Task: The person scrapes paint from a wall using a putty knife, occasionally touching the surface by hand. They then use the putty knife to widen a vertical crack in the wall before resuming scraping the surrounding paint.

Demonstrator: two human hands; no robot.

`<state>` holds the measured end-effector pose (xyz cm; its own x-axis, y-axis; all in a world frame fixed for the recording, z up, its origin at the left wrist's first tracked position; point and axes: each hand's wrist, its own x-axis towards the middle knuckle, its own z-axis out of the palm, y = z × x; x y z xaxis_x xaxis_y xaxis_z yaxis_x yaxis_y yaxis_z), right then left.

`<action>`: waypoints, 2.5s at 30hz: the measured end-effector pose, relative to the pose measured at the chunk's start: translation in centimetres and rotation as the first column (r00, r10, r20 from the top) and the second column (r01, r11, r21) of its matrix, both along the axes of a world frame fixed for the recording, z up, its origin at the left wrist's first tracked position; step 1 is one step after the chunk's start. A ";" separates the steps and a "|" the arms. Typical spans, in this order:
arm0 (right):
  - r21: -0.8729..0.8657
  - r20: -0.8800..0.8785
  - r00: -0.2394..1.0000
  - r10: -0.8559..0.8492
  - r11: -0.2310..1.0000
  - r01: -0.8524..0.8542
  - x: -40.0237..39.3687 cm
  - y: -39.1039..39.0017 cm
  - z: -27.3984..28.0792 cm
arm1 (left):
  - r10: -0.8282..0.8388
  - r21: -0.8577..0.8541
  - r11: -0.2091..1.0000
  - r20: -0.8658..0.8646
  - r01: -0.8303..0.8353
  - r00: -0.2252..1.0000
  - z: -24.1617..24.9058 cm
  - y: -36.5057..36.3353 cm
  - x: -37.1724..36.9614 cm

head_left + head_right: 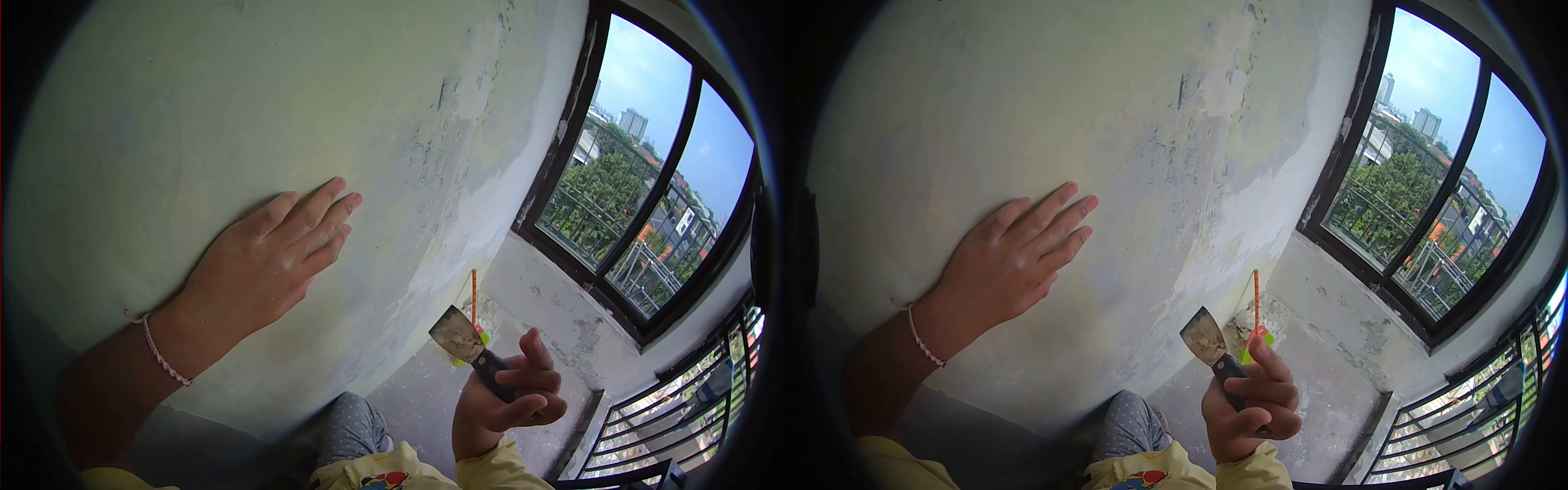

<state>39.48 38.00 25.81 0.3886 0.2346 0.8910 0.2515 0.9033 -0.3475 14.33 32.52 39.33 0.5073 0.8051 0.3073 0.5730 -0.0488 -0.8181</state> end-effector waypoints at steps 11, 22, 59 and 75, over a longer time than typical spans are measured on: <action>0.401 0.055 0.899 0.434 0.815 -0.418 -10.6 9.5 -0.3 | -0.002 0.056 0.998 -0.055 0.005 0.999 -0.2 0.7 -0.3; 0.414 -0.207 0.810 0.549 0.799 -0.436 -7.5 6.1 2.0 | 0.003 0.116 0.993 -0.144 0.014 0.990 -0.5 1.0 -0.3; 0.308 -0.275 0.805 0.525 0.842 -0.443 -10.1 8.6 -1.1 | 0.099 0.119 0.990 -0.243 -0.071 0.965 -1.2 0.5 -0.7; 0.252 -0.169 0.855 0.491 0.860 -0.444 -10.3 8.4 -1.3 | 0.078 0.129 0.991 -0.255 -0.046 0.964 -1.3 0.6 -0.8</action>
